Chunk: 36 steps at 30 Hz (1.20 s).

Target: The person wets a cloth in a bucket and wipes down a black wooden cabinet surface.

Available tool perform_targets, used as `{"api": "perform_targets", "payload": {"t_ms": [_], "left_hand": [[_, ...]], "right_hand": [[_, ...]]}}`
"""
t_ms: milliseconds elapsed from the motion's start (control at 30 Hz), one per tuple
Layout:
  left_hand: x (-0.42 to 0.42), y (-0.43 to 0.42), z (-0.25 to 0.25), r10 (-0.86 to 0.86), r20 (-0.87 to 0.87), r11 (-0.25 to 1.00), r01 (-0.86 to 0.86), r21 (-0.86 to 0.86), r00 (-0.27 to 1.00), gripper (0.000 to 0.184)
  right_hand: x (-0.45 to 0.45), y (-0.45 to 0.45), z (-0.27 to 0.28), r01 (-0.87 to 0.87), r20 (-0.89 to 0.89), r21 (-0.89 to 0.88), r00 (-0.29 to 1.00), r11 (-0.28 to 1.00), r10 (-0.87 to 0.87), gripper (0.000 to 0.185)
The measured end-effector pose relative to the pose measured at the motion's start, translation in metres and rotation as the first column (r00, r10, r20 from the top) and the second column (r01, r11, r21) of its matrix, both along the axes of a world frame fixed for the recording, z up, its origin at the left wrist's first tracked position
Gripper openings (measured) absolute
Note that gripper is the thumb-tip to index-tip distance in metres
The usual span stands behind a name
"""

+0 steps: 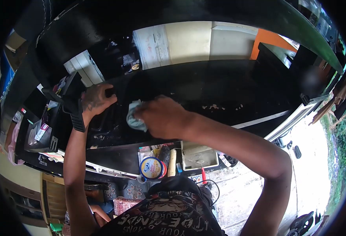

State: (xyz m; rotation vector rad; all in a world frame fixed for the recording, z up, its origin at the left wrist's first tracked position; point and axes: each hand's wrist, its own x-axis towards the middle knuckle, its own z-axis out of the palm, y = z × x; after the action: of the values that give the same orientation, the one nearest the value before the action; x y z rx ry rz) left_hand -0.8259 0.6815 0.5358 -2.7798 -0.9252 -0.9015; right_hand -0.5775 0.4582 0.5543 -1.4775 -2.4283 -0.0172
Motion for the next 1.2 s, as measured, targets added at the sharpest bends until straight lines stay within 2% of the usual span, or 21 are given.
{"api": "perform_targets", "payload": {"t_ms": [67, 100, 167, 200, 267, 400, 500, 600, 633, 700, 767, 833, 867, 933, 1000, 1067, 1133, 1167, 1200], "left_hand": [[-0.003, -0.002, -0.001, -0.011, -0.016, 0.999, 0.011, 0.049, 1.000, 0.050], [-0.004, 0.006, -0.008, -0.001, -0.014, 0.999, 0.002, 0.046, 1.000, 0.050], [-0.006, 0.028, -0.024, -0.102, -0.130, 0.897, 0.147, 0.416, 0.986, 0.050], [-0.004, 0.019, -0.018, -0.092, -0.131, 0.901, 0.139, 0.410, 0.987, 0.050], [0.012, -0.010, 0.006, -0.028, -0.108, 0.982, 0.047, 0.182, 0.994, 0.050], [0.001, 0.012, -0.011, -0.009, -0.096, 0.979, 0.028, 0.202, 0.995, 0.047], [0.002, 0.016, -0.011, -0.055, -0.069, 0.982, 0.067, 0.178, 0.996, 0.048], [0.004, 0.003, -0.004, -0.082, -0.041, 0.975, 0.089, 0.205, 0.996, 0.051], [0.008, -0.003, 0.004, -0.036, -0.093, 0.985, 0.051, 0.167, 0.995, 0.051], [0.014, -0.010, 0.013, 0.019, -0.146, 0.993, -0.001, 0.120, 0.989, 0.052], [0.016, -0.013, 0.018, 0.054, -0.147, 0.997, -0.046, 0.058, 0.988, 0.053], [0.018, -0.017, 0.024, 0.081, -0.146, 0.997, -0.081, 0.009, 0.986, 0.054], [0.019, -0.018, 0.025, 0.097, -0.141, 0.994, -0.102, -0.030, 0.985, 0.054], [0.018, -0.016, 0.026, 0.089, -0.162, 0.993, -0.099, -0.058, 0.983, 0.055], [0.014, -0.011, 0.025, 0.081, -0.174, 0.992, -0.096, -0.082, 0.981, 0.055], [0.006, -0.004, 0.014, 0.071, -0.145, 0.993, -0.057, 0.099, 0.987, 0.060], [-0.004, 0.000, 0.009, 0.075, -0.134, 0.988, -0.055, 0.143, 0.988, 0.063], [-0.007, 0.003, 0.007, 0.066, -0.124, 0.981, -0.041, 0.192, 0.990, 0.066], [-0.009, -0.002, 0.007, 0.065, -0.125, 0.980, -0.040, 0.194, 0.990, 0.066]], "right_hand": [[-0.012, -0.010, -0.008, -0.155, 0.003, 0.163, 0.988, 0.974, 0.157, 0.031], [-0.012, -0.008, -0.008, -0.165, 0.004, 0.159, 0.986, 0.974, 0.166, 0.031], [-0.005, -0.003, -0.006, -0.197, -0.006, 0.254, 0.979, 0.947, 0.206, 0.033], [-0.001, 0.006, -0.005, -0.207, -0.009, 0.249, 0.976, 0.946, 0.216, 0.033], [0.018, 0.042, 0.003, 0.044, 0.096, 0.090, 0.994, 0.995, -0.052, 0.032], [0.032, 0.125, 0.012, 0.288, 0.181, -0.005, 0.942, 0.957, -0.283, 0.032], [0.022, 0.157, 0.008, 0.300, 0.132, 0.062, 0.943, 0.952, -0.306, 0.032], [0.014, 0.150, 0.001, 0.199, 0.087, 0.080, 0.975, 0.977, -0.205, 0.032], [0.009, 0.136, 0.005, 0.193, 0.088, 0.074, 0.976, 0.979, -0.199, 0.032], [-0.004, 0.090, 0.018, 0.078, 0.147, -0.029, 0.986, 0.997, -0.073, 0.029], [-0.012, 0.050, 0.009, -0.062, 0.034, -0.007, 0.998, 0.998, 0.062, 0.028], [-0.016, 0.023, -0.012, -0.180, -0.144, 0.127, 0.970, 0.975, 0.198, 0.030], [-0.013, 0.011, -0.017, -0.183, -0.148, 0.125, 0.968, 0.975, 0.201, 0.030], [-0.007, -0.017, -0.013, -0.253, -0.066, 0.278, 0.957, 0.927, 0.281, 0.032], [-0.002, -0.045, -0.006, -0.226, -0.055, 0.216, 0.969, 0.950, 0.243, 0.033], [0.004, -0.070, -0.003, -0.163, -0.034, 0.147, 0.985, 0.976, 0.170, 0.035], [0.023, -0.074, 0.000, -0.142, -0.023, 0.116, 0.989, 0.983, 0.146, 0.034], [0.033, -0.074, 0.003, -0.108, -0.009, 0.090, 0.994, 0.990, 0.109, 0.034], [0.045, -0.075, 0.007, 0.024, -0.017, 0.053, 1.000, 0.998, -0.023, 0.033]]}}
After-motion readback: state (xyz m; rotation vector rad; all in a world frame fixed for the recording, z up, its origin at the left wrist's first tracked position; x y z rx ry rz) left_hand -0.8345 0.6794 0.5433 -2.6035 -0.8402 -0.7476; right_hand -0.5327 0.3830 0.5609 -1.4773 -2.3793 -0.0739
